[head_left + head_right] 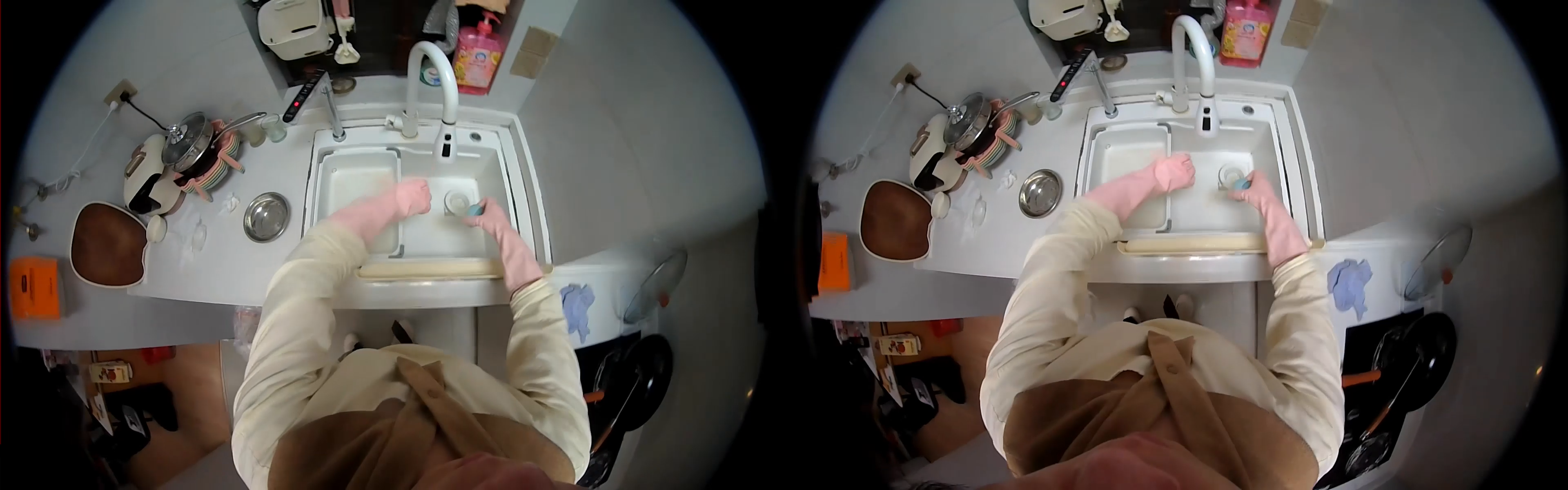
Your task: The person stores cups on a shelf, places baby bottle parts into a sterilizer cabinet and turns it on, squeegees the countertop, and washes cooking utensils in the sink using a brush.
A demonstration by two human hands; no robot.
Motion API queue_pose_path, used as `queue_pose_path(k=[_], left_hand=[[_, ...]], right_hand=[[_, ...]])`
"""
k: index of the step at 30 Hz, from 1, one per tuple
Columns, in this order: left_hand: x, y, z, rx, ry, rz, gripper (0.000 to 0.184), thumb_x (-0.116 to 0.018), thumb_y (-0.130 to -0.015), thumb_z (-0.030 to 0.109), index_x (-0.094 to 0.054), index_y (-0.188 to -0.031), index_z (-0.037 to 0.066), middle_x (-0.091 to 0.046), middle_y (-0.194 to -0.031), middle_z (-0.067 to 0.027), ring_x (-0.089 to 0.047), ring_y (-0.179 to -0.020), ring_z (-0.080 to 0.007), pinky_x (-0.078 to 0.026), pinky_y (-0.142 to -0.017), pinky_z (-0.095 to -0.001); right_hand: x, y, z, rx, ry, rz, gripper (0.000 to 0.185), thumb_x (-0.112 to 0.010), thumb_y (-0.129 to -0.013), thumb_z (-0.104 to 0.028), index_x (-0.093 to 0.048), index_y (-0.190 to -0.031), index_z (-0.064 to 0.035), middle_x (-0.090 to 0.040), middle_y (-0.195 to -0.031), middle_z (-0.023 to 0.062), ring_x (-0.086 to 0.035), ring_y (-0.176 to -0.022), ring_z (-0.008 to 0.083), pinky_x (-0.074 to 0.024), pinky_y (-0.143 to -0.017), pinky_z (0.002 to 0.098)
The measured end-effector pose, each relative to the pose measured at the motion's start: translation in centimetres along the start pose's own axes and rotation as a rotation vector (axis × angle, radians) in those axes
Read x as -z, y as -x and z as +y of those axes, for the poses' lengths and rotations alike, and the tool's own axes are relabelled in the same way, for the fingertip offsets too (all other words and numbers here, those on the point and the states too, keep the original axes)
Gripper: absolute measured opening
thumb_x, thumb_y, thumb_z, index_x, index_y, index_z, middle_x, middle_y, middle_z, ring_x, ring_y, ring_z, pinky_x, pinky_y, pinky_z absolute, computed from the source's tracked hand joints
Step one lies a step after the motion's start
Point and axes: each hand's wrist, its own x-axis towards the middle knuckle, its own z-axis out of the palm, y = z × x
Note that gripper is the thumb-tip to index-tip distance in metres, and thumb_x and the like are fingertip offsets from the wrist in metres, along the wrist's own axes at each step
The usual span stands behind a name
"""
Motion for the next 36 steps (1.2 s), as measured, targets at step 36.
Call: queue_pose_path(k=[36], left_hand=[[5.7,39.1,19.9,1.603,1.894,1.555,0.064,-0.063,-0.075,-0.002,-0.045,-0.135,0.007,-0.051,-0.127,-0.0070,-0.052,-0.114,-0.0162,-0.049,-0.091,-0.0313]], right_hand=[[-31.3,-4.3,-36.3,1.234,0.889,-0.148,0.011,-0.062,-0.075,-0.017,-0.068,-0.081,-0.0115,-0.066,-0.082,0.0068,-0.066,-0.080,0.0276,-0.0532,-0.066,0.0391]])
